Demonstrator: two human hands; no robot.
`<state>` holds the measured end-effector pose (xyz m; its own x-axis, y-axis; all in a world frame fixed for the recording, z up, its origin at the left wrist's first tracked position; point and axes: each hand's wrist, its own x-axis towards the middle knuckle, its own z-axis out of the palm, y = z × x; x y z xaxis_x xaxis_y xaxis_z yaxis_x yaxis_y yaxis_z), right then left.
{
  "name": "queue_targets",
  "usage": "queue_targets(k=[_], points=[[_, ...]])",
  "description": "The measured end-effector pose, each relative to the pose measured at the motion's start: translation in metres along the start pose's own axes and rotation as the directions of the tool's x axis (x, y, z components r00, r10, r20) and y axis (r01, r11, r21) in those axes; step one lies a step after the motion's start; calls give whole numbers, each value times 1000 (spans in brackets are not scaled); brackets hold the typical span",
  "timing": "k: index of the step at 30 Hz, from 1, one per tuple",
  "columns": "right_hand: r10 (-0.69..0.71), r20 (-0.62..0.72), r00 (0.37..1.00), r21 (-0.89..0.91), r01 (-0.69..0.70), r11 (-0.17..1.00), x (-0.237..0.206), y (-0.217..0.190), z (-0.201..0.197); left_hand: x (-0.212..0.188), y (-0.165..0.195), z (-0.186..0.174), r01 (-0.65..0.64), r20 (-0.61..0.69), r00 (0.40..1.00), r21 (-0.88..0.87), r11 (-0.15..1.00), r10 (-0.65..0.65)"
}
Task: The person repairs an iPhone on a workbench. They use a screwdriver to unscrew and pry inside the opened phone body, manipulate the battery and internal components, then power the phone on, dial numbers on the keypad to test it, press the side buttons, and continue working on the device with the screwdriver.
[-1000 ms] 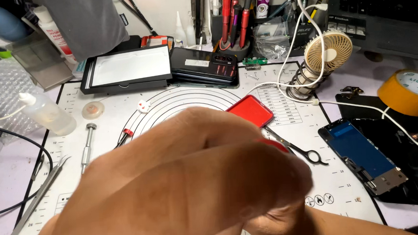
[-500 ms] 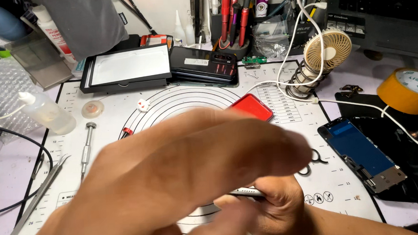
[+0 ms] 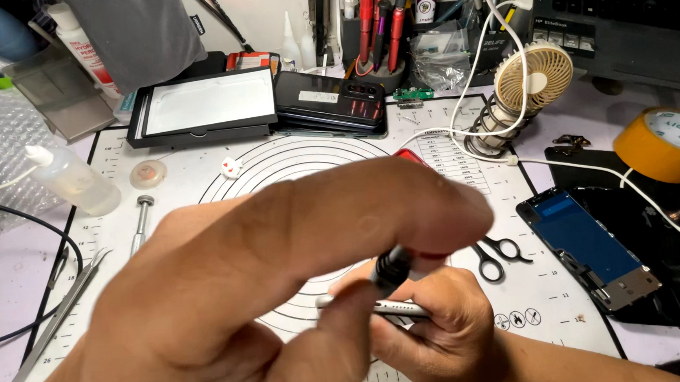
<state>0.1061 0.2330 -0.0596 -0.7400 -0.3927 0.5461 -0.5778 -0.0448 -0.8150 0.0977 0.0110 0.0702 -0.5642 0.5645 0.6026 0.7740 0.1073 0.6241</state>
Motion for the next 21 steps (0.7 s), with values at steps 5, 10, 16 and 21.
queue_targets(k=[5, 10, 16, 21], points=[[-51, -33, 998, -188, 44, 981, -3, 0, 2, 5, -9, 3, -193, -5, 981, -25, 981, 193], [-90, -130, 987, -358, 38, 933, -15, 15, 2, 2, 0, -2, -57, 53, 997, 14, 998, 56], [-43, -93, 995, -233, 21, 972, -17, 14, -1, 9, 10, -2, 29, 66, 997, 36, 999, -31], [-98, -54, 994, -188, 86, 978, -15, 12, -1, 12, 16, 1, 65, 51, 996, 46, 997, -68]])
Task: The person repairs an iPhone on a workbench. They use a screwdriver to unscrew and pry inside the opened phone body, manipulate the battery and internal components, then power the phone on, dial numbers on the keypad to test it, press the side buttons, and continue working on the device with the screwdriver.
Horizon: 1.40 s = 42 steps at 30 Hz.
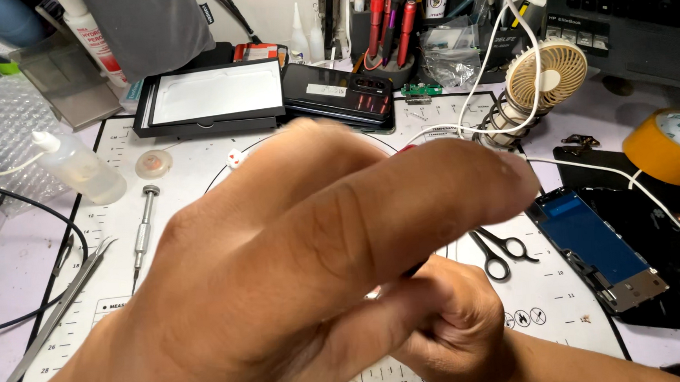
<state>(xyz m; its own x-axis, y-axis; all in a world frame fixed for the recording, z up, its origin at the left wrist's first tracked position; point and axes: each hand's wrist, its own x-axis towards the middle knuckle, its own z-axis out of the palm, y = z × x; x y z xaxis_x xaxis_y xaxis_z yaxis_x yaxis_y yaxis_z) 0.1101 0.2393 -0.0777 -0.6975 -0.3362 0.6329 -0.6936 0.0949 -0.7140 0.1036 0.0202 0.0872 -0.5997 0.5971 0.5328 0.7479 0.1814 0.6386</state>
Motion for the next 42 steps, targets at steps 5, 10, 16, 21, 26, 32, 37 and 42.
queue_targets(k=[5, 10, 16, 21, 26, 32, 37, 42], points=[[8, -40, 999, -128, -13, 992, -5, 2, -1, -3, 1, 0, 29, 3, 1000, -11, 1000, -29], [3, -46, 999, 126, 3, 992, -11, 6, 5, -3, 4, 2, 51, -9, 999, -42, 998, -52], [18, -43, 999, 77, -15, 997, -15, 6, 4, -1, 5, 1, 49, 1, 999, 23, 999, -49], [47, -36, 998, 135, -41, 990, -17, 6, 4, 3, 3, -1, 18, 62, 998, 68, 998, -22], [41, -79, 996, -238, -59, 970, -23, 9, 2, 2, 4, 0, 17, 21, 1000, 47, 999, -18], [60, -57, 997, 59, -56, 997, -25, 15, 3, 1, 2, 0, 17, 21, 1000, 49, 999, -18], [20, -36, 999, 16, -20, 1000, -18, 7, 2, 0, 1, -1, 21, -2, 1000, 42, 999, -21], [-11, -14, 1000, 57, 12, 998, -12, 4, 2, -1, -1, 3, 13, 0, 1000, 44, 999, -13]])
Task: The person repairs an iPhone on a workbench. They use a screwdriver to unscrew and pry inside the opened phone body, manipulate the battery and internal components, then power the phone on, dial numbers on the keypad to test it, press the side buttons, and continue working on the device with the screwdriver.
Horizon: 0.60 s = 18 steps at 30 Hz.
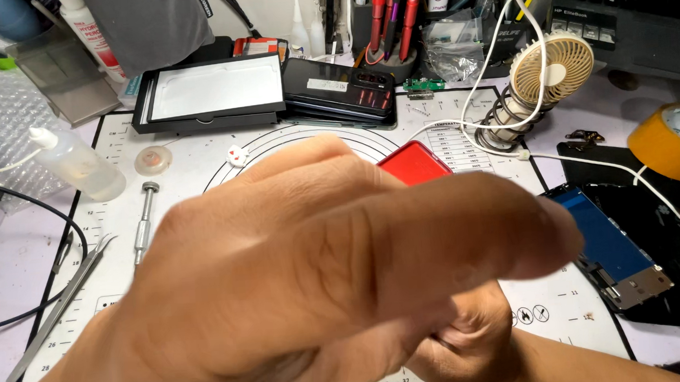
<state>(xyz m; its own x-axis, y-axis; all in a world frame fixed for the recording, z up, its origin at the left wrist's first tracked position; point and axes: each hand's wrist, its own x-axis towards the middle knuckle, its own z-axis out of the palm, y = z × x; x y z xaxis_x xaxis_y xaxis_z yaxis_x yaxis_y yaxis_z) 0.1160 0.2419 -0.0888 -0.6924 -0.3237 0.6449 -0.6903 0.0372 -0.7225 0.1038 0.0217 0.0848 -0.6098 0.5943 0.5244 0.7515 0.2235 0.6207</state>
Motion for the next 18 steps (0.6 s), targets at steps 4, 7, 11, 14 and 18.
queue_targets(k=[4, 7, 11, 14, 18], points=[[100, -2, 995, 71, -99, 992, -2, 0, 1, -1, -4, 1, -12, -7, 1000, -5, 1000, 12], [124, -17, 992, -28, -124, 992, -3, -3, 0, -2, -4, -4, -31, -29, 999, -18, 999, 30], [55, -23, 998, -97, -57, 994, 5, -6, 0, -1, -6, -2, -38, -24, 999, -18, 999, 38], [37, 21, 999, -191, -32, 981, 16, -8, -2, 1, -9, 0, -34, 5, 999, -9, 999, 34], [-84, 60, 995, -187, 93, 978, 27, -18, -2, -3, -12, 2, -29, -1, 1000, 14, 999, 29]])
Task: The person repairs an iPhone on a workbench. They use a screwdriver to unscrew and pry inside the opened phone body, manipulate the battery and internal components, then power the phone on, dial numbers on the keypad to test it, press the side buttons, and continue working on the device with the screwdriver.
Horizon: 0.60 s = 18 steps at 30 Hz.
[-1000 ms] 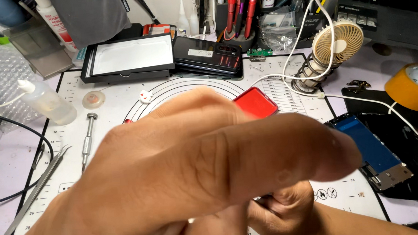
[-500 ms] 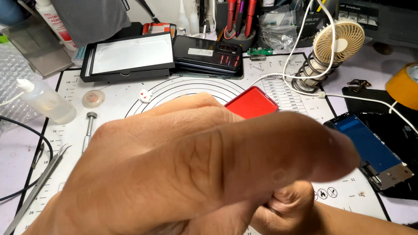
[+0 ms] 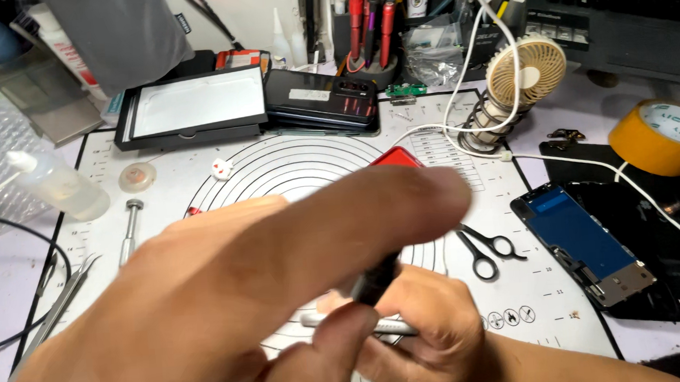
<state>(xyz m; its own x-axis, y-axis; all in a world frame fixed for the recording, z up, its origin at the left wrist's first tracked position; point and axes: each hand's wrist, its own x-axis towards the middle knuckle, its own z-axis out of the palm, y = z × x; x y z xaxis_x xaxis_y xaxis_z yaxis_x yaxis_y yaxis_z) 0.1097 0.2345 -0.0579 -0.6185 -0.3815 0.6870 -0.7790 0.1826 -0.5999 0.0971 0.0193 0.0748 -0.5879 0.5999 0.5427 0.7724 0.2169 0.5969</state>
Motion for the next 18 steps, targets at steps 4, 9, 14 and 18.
queue_targets(k=[4, 9, 14, 18], points=[[46, 1, 999, 129, -46, 991, 7, -6, 4, 3, -13, -1, 61, -195, 979, -42, 997, -68], [-41, -40, 998, 82, 45, 996, 8, -6, 10, 26, -81, 20, 35, -287, 956, -70, 997, -54], [-177, 114, 978, 100, 166, 981, 6, 6, -2, 35, -172, 75, 51, -310, 947, -121, 991, -87], [-189, 122, 974, 111, 175, 978, 3, 10, -2, 37, -206, 96, 106, -303, 944, -88, 990, -128]])
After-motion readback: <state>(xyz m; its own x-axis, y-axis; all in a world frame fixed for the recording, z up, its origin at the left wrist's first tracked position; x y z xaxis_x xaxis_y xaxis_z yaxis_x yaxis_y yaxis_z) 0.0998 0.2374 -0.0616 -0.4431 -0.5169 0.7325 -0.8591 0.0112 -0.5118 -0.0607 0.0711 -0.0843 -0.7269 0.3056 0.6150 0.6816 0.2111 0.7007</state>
